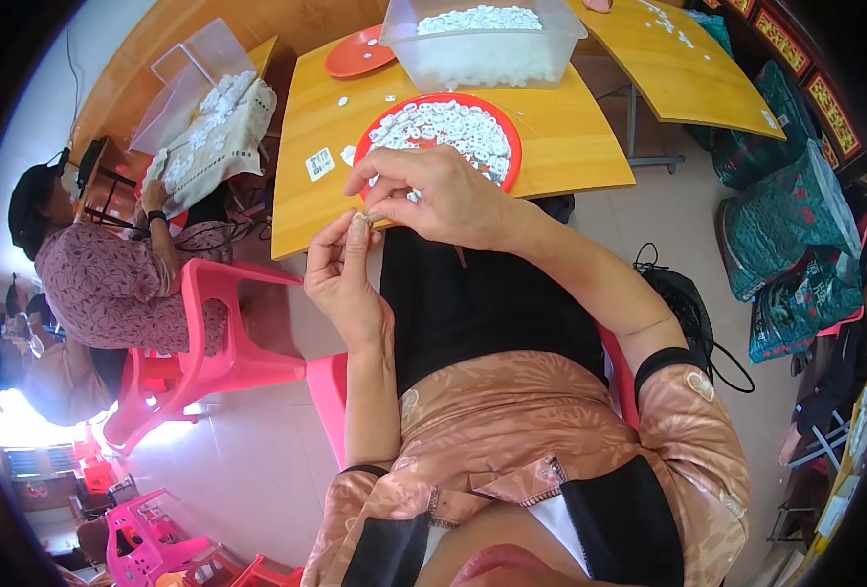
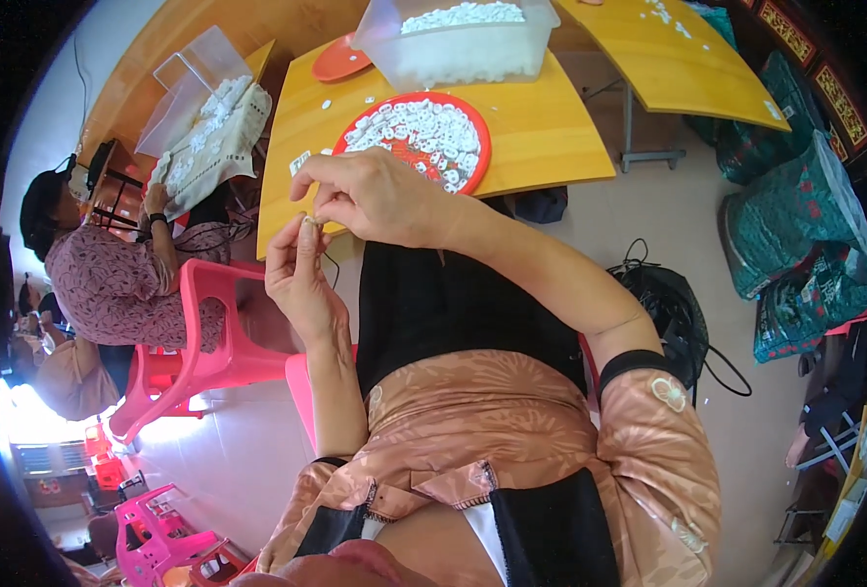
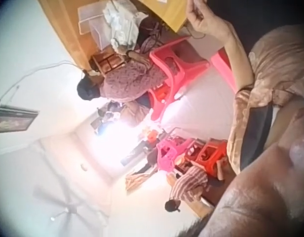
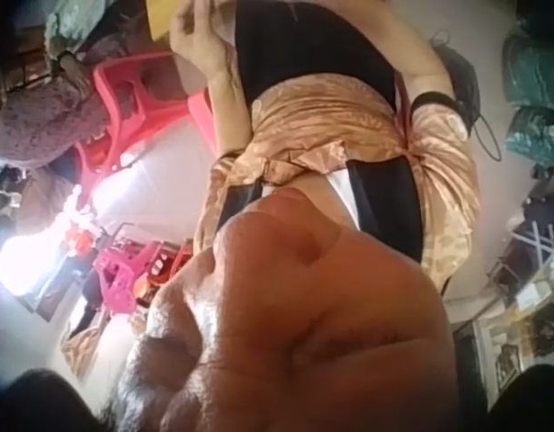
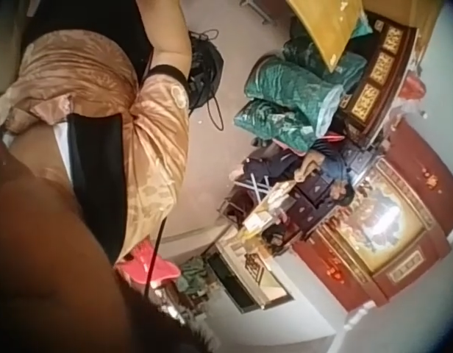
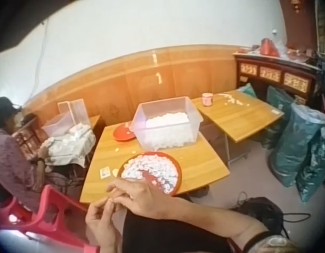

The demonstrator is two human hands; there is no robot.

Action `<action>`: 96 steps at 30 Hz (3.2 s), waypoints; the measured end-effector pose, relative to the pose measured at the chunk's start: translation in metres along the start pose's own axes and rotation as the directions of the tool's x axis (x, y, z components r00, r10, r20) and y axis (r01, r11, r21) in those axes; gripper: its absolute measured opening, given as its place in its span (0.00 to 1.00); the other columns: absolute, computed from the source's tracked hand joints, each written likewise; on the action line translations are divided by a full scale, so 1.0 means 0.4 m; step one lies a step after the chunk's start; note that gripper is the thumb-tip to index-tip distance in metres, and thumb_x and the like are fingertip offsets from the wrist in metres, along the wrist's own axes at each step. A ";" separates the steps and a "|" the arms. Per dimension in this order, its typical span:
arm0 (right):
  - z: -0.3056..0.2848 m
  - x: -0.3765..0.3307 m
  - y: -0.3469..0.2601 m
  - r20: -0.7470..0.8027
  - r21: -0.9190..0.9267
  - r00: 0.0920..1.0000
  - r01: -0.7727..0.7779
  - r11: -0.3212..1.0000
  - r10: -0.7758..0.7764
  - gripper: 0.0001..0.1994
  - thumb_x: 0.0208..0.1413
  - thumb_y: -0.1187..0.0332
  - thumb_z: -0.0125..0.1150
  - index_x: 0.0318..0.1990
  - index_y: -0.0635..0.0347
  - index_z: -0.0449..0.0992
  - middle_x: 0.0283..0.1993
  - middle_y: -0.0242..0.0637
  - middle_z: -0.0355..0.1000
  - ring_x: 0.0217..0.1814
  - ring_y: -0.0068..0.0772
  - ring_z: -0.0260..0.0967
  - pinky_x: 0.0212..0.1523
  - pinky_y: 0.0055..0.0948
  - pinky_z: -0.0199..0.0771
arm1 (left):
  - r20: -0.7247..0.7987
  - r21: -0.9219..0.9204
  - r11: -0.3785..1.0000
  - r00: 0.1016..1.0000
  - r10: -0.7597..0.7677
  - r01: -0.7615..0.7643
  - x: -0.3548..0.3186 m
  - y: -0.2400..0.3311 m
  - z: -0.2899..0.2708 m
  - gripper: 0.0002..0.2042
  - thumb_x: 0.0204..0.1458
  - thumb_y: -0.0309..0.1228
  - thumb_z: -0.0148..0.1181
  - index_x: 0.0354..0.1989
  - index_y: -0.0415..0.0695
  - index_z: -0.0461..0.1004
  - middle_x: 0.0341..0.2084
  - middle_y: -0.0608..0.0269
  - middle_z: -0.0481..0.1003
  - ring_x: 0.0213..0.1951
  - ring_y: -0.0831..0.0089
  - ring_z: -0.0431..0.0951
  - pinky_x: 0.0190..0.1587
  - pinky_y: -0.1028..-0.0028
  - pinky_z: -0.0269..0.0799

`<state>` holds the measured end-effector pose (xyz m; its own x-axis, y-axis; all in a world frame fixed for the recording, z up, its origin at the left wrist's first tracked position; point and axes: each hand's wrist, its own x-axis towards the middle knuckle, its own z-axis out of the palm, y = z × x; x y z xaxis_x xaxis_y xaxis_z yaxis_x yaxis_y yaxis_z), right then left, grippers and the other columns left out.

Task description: Assembling small plastic toy eyes by pressing black pupil pieces into white circular bases.

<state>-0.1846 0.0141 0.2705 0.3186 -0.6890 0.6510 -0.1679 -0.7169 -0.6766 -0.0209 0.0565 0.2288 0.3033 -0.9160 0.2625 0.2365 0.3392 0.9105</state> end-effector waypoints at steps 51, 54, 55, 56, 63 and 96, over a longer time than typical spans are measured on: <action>-0.184 -0.023 0.270 -0.132 -0.536 0.880 -0.451 0.714 0.457 0.06 0.49 0.71 0.62 0.30 0.65 0.77 0.33 0.53 0.79 0.39 0.54 0.79 0.42 0.47 0.77 | 0.087 -0.231 0.938 0.966 -0.245 0.259 0.008 0.055 0.002 0.08 0.61 0.23 0.65 0.47 0.38 0.79 0.35 0.61 0.81 0.34 0.75 0.80 0.42 0.78 0.78; -0.162 0.015 0.187 -0.096 -0.363 0.907 -0.415 0.835 0.409 0.09 0.51 0.69 0.69 0.31 0.66 0.79 0.31 0.46 0.80 0.36 0.41 0.80 0.40 0.38 0.79 | 0.118 -0.247 0.927 0.958 -0.260 0.282 0.012 0.063 -0.002 0.08 0.61 0.23 0.64 0.48 0.38 0.78 0.36 0.60 0.80 0.35 0.75 0.79 0.42 0.77 0.77; -0.148 0.023 0.159 -0.069 -0.135 0.894 -0.448 0.884 0.443 0.09 0.52 0.69 0.71 0.33 0.66 0.80 0.31 0.42 0.80 0.35 0.34 0.79 0.38 0.33 0.78 | 0.116 -0.246 0.926 0.957 -0.265 0.286 0.015 0.065 -0.002 0.08 0.61 0.23 0.64 0.48 0.38 0.78 0.36 0.60 0.80 0.35 0.75 0.79 0.42 0.77 0.77; -0.133 0.035 0.127 -0.028 0.102 0.882 -0.466 0.879 0.471 0.10 0.53 0.69 0.73 0.34 0.67 0.81 0.32 0.38 0.80 0.34 0.26 0.79 0.36 0.27 0.78 | 0.140 -0.277 0.917 0.956 -0.256 0.286 0.019 0.066 -0.004 0.08 0.62 0.23 0.64 0.48 0.38 0.78 0.36 0.60 0.80 0.36 0.75 0.78 0.43 0.77 0.76; -0.076 0.060 0.020 0.176 0.320 0.911 -0.411 0.854 0.373 0.10 0.60 0.74 0.68 0.47 0.66 0.85 0.35 0.32 0.81 0.28 0.14 0.72 0.31 0.15 0.73 | 0.179 -0.353 0.902 0.965 -0.194 0.247 0.038 0.067 -0.028 0.08 0.63 0.23 0.62 0.49 0.37 0.77 0.38 0.57 0.79 0.37 0.73 0.77 0.44 0.76 0.74; -0.015 0.025 -0.043 0.146 0.460 0.920 -0.388 0.798 0.363 0.12 0.62 0.77 0.64 0.51 0.63 0.84 0.37 0.30 0.82 0.29 0.13 0.72 0.34 0.15 0.75 | 0.121 -0.388 0.899 0.978 -0.171 0.205 0.021 0.043 -0.014 0.08 0.64 0.24 0.62 0.49 0.38 0.75 0.38 0.55 0.82 0.39 0.68 0.85 0.48 0.73 0.81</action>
<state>-0.1841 0.0189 0.2908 0.3682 -0.8789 0.3031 0.1719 -0.2561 -0.9513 -0.0090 0.0559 0.2447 0.1447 -0.9795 0.1401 0.6326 0.2005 0.7481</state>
